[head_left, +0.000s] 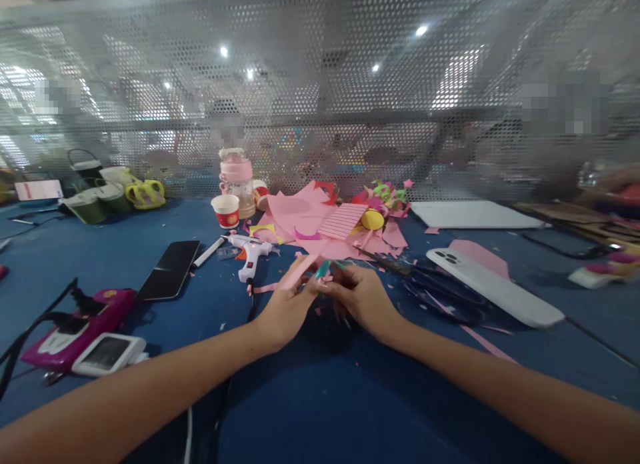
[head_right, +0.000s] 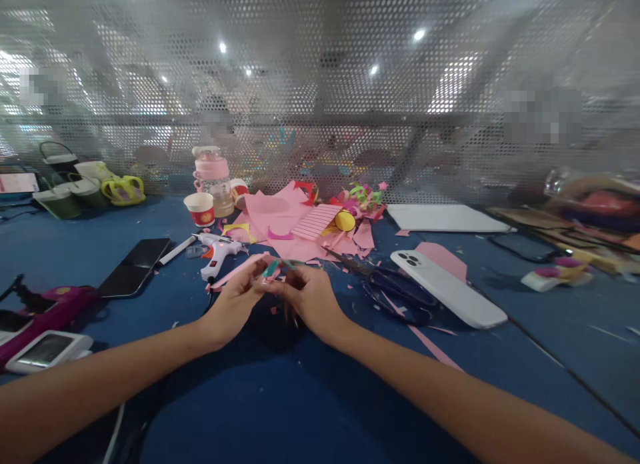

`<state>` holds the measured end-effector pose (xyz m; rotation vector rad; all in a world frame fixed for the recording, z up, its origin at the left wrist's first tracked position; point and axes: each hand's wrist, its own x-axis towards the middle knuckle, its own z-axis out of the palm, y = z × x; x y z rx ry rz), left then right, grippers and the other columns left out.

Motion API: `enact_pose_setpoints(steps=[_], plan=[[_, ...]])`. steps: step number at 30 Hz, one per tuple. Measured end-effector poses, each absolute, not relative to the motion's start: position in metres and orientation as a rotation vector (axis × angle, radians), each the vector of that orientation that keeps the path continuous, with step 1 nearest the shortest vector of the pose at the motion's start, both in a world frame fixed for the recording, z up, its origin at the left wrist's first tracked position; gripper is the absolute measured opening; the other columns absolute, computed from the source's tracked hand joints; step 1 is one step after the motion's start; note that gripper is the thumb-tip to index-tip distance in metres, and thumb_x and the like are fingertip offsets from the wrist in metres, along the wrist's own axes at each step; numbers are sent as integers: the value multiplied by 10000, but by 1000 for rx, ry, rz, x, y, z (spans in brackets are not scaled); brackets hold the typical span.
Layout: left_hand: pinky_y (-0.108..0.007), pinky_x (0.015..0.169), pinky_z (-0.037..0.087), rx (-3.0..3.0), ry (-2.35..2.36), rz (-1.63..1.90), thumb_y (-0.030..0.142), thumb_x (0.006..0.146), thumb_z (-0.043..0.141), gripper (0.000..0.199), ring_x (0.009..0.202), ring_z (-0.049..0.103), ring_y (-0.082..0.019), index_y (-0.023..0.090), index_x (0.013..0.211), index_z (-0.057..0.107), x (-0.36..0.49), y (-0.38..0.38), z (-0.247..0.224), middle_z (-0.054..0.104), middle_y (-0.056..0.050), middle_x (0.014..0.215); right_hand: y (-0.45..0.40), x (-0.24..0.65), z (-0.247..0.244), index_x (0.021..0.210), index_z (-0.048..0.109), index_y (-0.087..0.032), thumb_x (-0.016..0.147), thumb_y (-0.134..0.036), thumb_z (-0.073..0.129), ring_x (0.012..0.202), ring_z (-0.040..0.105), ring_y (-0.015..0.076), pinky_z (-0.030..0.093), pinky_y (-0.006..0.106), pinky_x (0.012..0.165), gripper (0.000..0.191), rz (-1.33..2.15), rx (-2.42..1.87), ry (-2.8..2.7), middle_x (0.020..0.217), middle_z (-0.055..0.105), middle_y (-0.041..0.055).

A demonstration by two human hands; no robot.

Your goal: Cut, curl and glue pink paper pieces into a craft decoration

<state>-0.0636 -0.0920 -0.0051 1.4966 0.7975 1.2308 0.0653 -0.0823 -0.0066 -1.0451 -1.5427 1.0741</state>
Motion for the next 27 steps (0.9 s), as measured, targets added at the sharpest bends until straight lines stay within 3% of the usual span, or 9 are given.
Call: enact_pose_setpoints(steps=[5, 8, 11, 17, 22, 27], plan=[[-317, 763, 433, 1527, 874, 1257, 179, 761, 479, 321, 891, 504, -172, 223, 1075, 429, -64, -95, -1, 496, -52, 1018, -92, 65, -7, 569, 469, -174, 815, -438, 386, 370, 477, 94, 349, 205, 381, 371, 814, -952, -1929, 451, 524, -18], [-351, 828, 400, 1631, 900, 1261, 173, 763, 473, 331, 948, 475, -188, 216, 1088, 427, -66, -95, -2, 485, -57, 1030, -96, 64, -4, 611, 446, -177, 863, -393, 303, 460, 498, 104, 370, 218, 458, 361, 672, -939, -2038, 515, 520, -6], [-371, 906, 340, 1767, 891, 1277, 145, 769, 464, 353, 1010, 440, -192, 225, 1111, 433, -69, -95, -3, 470, -58, 1083, -99, 63, 0, 613, 419, -181, 877, -407, 251, 461, 471, 97, 359, 215, 454, 386, 757, -932, -2076, 517, 484, -13], [-378, 941, 301, 1901, 910, 1335, 127, 753, 480, 321, 1043, 408, -199, 234, 1056, 498, -69, -98, -2, 456, -57, 1079, -104, 61, 0, 555, 397, -186, 843, -502, 265, 403, 398, 82, 313, 213, 401, 447, 892, -956, -2006, 456, 414, -30], [-381, 904, 346, 1685, 939, 1394, 187, 796, 423, 271, 989, 460, -192, 212, 1063, 470, -68, -92, -4, 496, -69, 1042, -98, 59, -3, 621, 446, -177, 778, -571, 329, 379, 438, 77, 317, 193, 349, 440, 1320, -918, -1646, 482, 501, -14], [-399, 995, 212, 1672, 1280, 1580, 282, 854, 311, 273, 1121, 342, -195, 211, 1070, 462, -72, -83, -8, 438, -70, 1122, -83, 64, -3, 578, 476, -157, 674, -581, 479, 331, 461, 67, 296, 160, 303, 435, 1542, -885, -1473, 426, 530, -12]])
